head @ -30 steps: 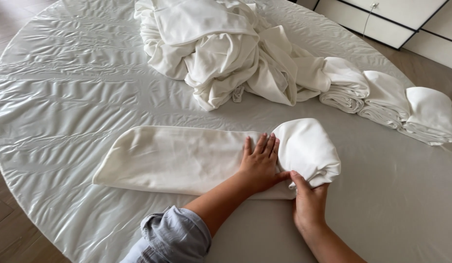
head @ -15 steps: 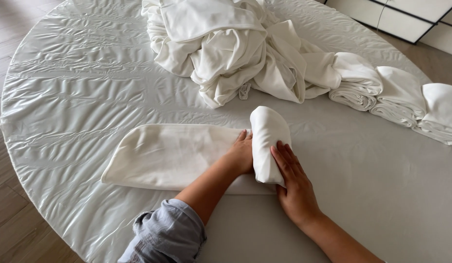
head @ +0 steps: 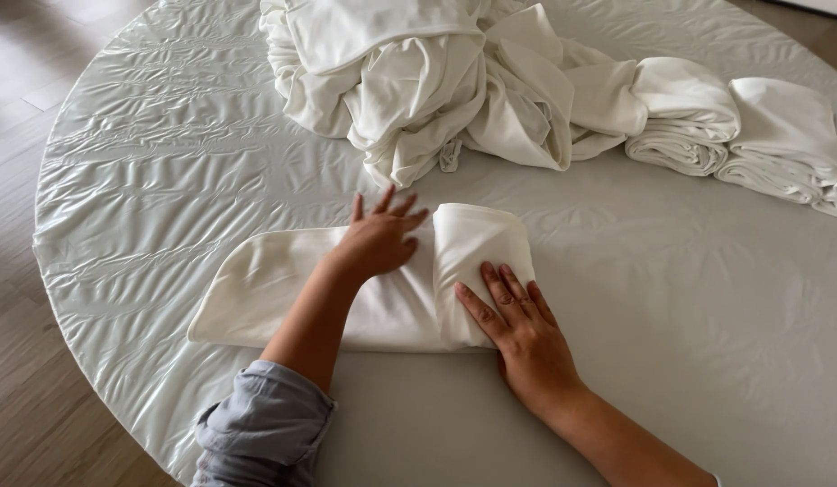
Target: The person folds a white sheet on a bed. They smooth the fabric, fold it into a long strip, and then roll it tightly into a compact bundle. The finished roll is placed with other folded items.
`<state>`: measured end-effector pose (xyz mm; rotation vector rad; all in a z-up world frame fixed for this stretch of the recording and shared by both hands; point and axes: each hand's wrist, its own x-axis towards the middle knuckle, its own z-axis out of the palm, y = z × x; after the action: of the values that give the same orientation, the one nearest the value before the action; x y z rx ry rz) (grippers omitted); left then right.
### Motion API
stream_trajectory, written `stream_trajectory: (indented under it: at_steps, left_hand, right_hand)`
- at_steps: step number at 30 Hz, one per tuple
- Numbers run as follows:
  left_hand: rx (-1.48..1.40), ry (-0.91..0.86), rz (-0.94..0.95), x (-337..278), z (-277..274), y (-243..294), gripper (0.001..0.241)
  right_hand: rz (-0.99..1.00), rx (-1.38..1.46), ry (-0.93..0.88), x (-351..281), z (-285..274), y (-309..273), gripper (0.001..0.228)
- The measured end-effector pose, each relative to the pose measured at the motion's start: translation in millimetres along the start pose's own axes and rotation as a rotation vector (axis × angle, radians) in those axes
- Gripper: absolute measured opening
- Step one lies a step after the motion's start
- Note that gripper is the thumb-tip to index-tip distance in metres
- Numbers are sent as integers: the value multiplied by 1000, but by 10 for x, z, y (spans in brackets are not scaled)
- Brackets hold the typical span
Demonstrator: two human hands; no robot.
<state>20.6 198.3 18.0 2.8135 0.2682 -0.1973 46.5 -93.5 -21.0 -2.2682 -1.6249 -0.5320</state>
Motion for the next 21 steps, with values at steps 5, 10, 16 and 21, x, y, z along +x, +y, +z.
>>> stream_trajectory:
  at_steps: [5,10,16,21]
  left_hand:
    - [107,25,-146,-123,-68,109,58]
    - [36,-89,-278,-149,17,217,67]
    - [27,5,-238,-94,131,176,65]
    - [-325,599,3,-149,50,639,48]
  right_hand:
    - [28,142,41,11,-69,3,97]
    - [75,228,59,22,-77,-1,89]
    - [1,35,-116,34,-16,-38,92]
    - [38,53,-271,106,-101,-64,83]
